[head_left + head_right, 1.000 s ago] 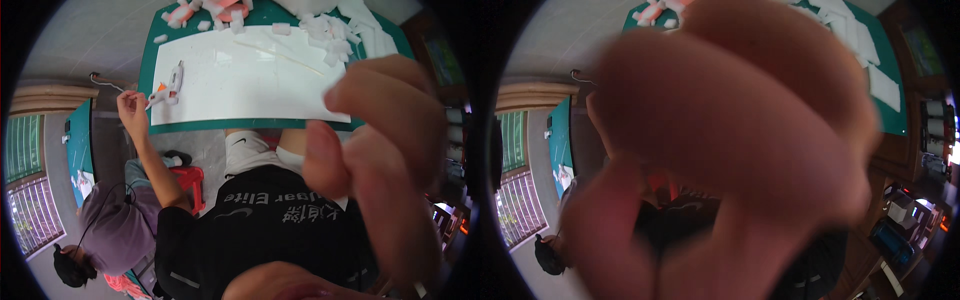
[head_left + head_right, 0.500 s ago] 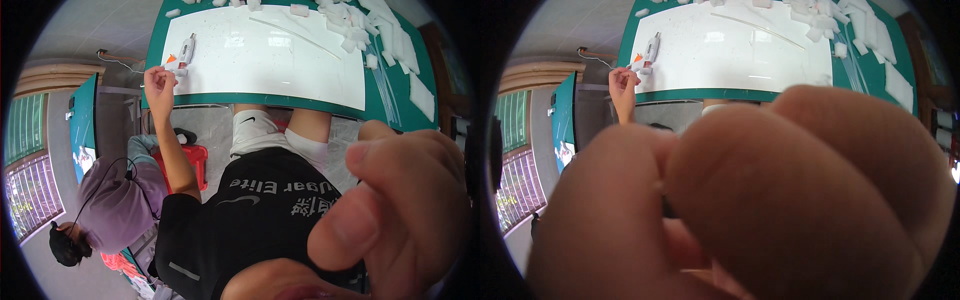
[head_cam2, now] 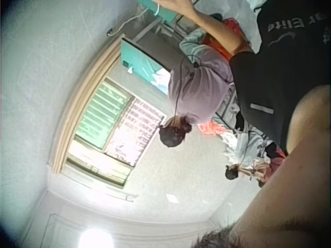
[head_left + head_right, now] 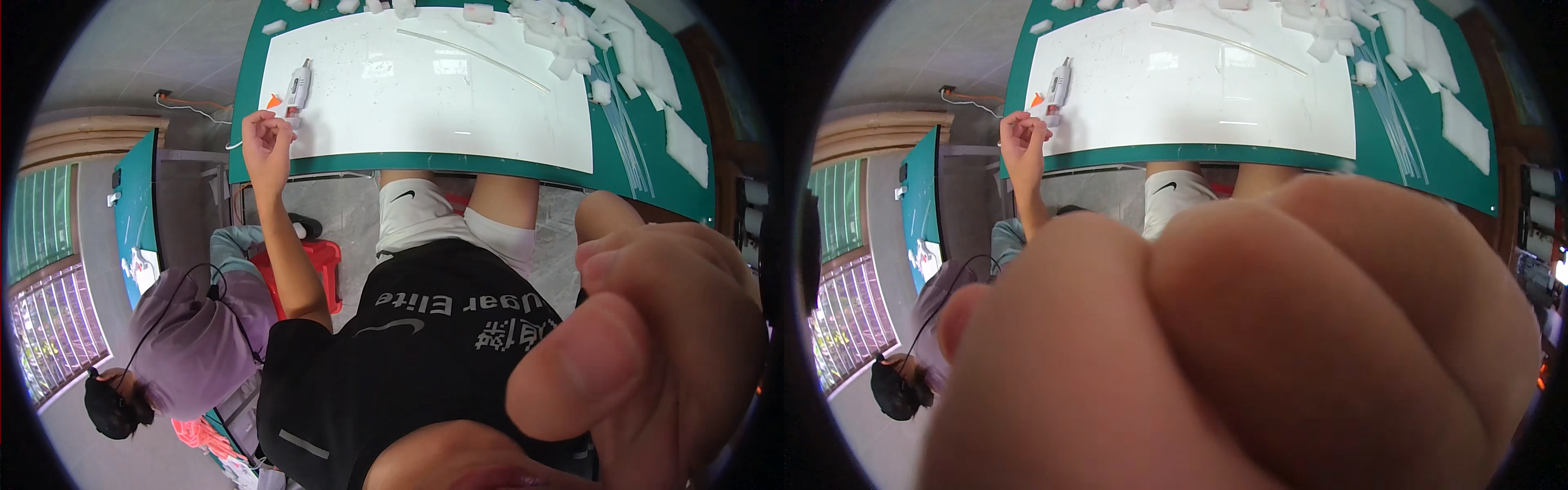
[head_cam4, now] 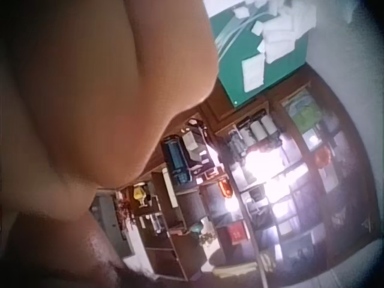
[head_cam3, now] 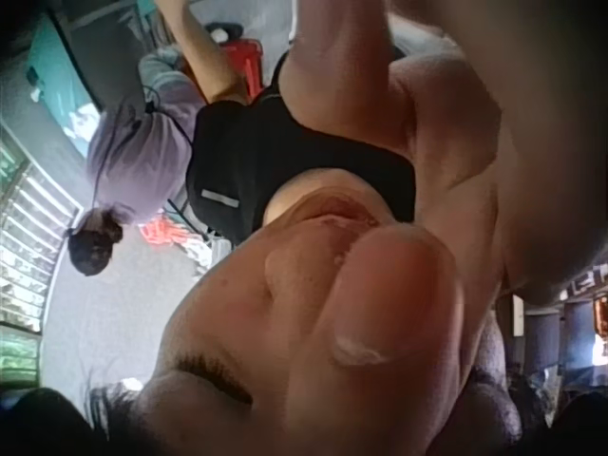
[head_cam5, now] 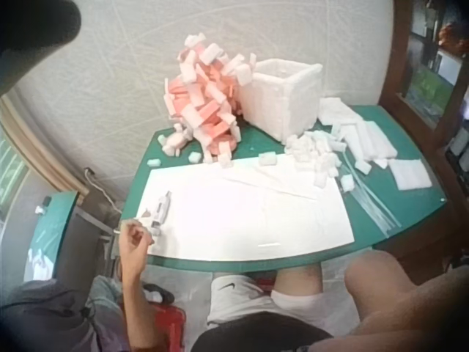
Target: The recorder uses a glue gun and plastic tubes to assemble foam structures at a table.
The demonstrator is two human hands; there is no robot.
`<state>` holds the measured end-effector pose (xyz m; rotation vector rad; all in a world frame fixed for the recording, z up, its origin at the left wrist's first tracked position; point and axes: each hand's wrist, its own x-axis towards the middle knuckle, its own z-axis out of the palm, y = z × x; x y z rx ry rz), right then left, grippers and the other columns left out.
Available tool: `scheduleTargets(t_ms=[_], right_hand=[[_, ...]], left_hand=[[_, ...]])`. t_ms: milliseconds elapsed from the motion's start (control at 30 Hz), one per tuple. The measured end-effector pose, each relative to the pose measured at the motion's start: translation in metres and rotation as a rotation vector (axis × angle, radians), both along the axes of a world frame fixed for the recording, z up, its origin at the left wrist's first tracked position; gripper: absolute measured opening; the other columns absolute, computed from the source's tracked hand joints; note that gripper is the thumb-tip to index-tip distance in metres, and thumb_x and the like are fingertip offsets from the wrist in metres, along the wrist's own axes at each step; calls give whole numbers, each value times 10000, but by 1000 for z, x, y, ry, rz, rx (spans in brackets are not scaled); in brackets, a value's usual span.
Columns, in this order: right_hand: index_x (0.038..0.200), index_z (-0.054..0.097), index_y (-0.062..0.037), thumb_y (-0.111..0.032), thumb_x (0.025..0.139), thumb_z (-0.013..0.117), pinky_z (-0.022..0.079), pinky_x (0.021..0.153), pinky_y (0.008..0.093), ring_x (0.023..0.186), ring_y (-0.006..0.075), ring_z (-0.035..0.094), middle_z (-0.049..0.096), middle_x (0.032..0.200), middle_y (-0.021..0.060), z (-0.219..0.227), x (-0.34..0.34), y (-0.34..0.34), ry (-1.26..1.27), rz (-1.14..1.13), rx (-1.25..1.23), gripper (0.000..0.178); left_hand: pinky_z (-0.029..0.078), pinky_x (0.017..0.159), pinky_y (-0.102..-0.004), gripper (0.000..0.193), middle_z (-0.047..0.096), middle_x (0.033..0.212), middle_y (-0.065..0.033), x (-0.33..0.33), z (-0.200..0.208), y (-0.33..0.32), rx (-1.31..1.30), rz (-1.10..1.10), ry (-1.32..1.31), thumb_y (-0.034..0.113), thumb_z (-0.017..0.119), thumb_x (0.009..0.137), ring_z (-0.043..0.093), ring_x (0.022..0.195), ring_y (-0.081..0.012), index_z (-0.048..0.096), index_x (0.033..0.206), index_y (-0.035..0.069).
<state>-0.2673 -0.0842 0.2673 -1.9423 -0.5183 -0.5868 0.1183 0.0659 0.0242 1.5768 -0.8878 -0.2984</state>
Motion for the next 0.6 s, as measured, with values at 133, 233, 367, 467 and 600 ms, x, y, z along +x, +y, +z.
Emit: scheduleTargets(t_ms=[133,233,367,467,600], right_hand=[[912,621,-30,19,711,739,485,535,343,621,230,612,648,815,120,-2,-1,5,6,-4,15,239],[907,619,-28,17,710,741,482,531,341,618,225,610,647,808,120,-1,0,7,12,-20,14,236],[901,616,-26,16,710,744,479,527,339,614,218,609,646,797,120,1,0,8,19,-80,-1,234],[896,614,-24,14,710,746,477,523,337,610,213,607,644,790,120,3,-2,14,51,-170,1,232],[890,611,-22,12,709,749,474,518,335,606,206,606,643,779,120,11,-8,33,202,-492,-22,230]], left_hand=[[498,738,-249,274,608,889,-40,0,-3,1,8,-15,-12,-17,647,941,599,788,-104,486,1162,9],[490,745,-252,278,605,891,-38,-1,-5,2,14,-27,-10,-18,644,940,597,791,-104,486,1168,9],[483,768,-255,285,605,890,-36,-2,-5,-2,37,-31,15,-16,643,941,597,792,-107,486,1178,11],[477,769,-252,281,605,892,-35,-2,-6,-5,33,-50,-14,-15,642,943,596,792,-107,492,1178,12],[475,765,-245,251,608,881,-31,-3,-10,-3,37,-37,-44,-8,646,944,597,797,-103,512,1156,9]])
